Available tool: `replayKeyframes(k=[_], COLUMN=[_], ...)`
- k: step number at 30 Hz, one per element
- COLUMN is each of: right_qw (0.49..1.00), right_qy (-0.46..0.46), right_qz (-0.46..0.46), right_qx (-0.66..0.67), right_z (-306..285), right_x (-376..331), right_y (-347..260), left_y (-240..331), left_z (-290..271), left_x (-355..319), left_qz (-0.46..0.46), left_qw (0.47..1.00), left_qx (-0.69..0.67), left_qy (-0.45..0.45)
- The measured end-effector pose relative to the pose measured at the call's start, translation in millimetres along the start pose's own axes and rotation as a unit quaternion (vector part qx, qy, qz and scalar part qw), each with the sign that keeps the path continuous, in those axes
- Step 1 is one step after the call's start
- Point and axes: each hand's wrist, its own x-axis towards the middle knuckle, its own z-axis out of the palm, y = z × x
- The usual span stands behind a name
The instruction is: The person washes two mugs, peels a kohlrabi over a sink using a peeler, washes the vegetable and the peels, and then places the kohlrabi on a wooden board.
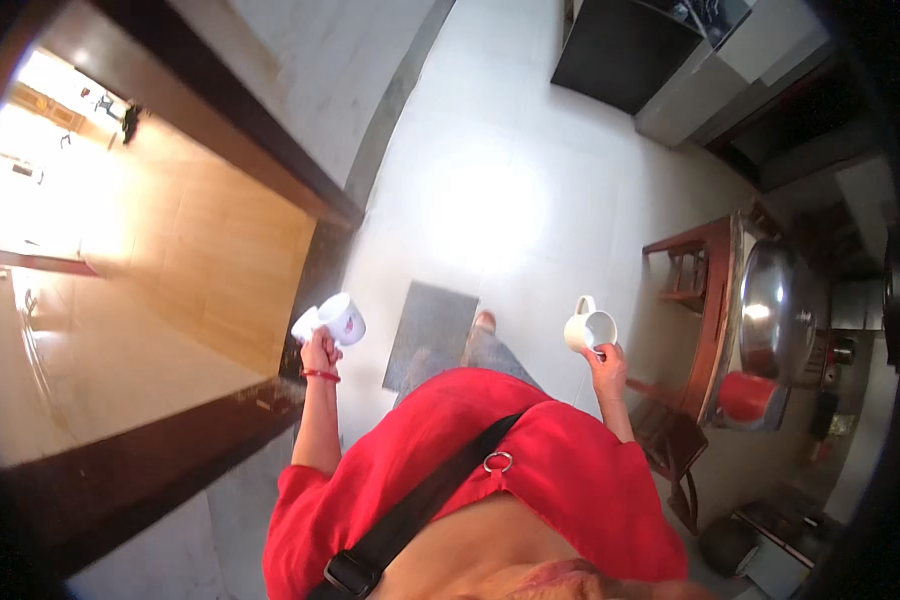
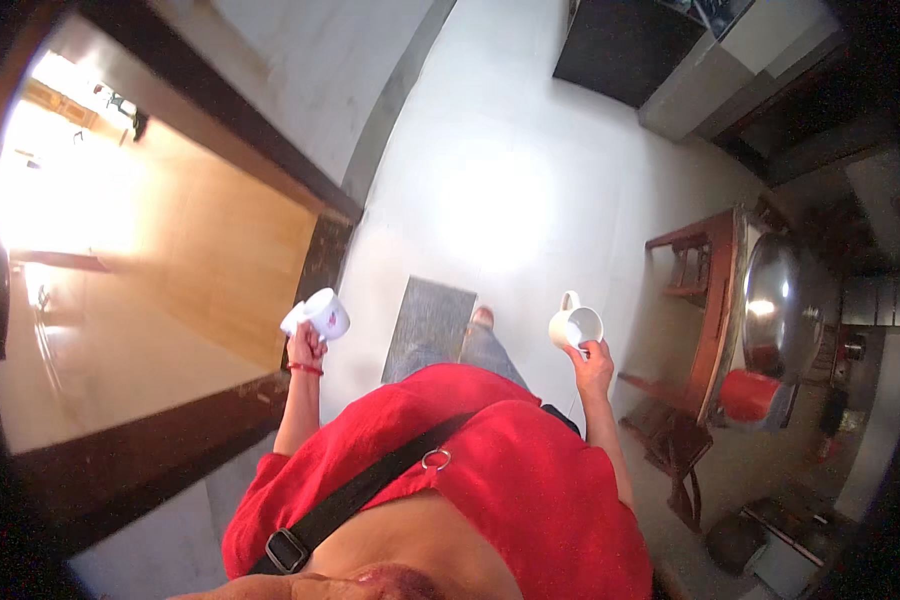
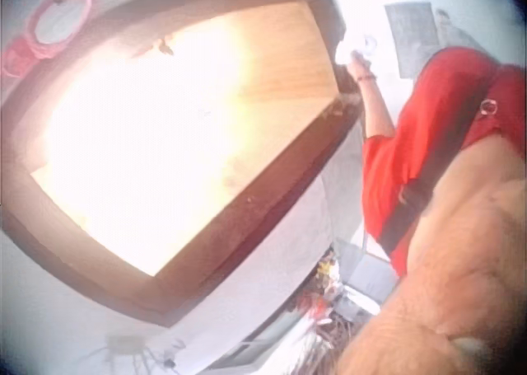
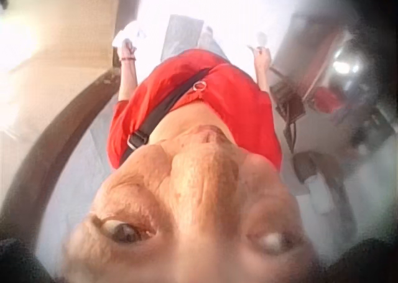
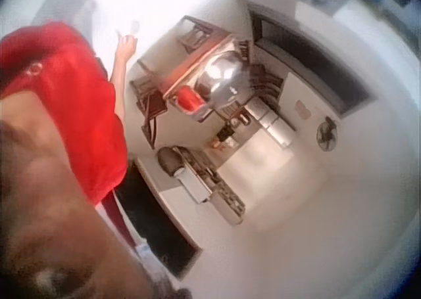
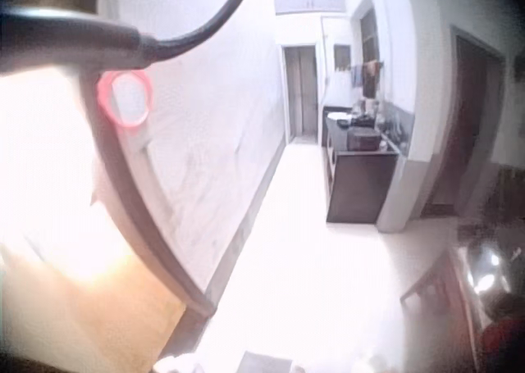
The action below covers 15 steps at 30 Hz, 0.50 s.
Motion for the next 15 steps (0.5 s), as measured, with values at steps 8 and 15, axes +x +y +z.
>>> replayKeyframes(k=[8, 15], right_qw=[0.996, 0.999], right_qy=[0.022, 0.029], right_qz=[-0.077, 0.002], right_qx=[0.042, 0.034], right_z=[46.9, 102.4], right_x=[290.1, 459.2], right_y=[-55.9, -50.1], left_y=[49.6, 89.3], left_z=[150.1, 332.5], left_x=[101.6, 239.0], left_qz=[0.016, -0.005], left_qw=[0.999, 0.996], left_qx=[0.030, 0.075], left_qy=[0.037, -0.036])
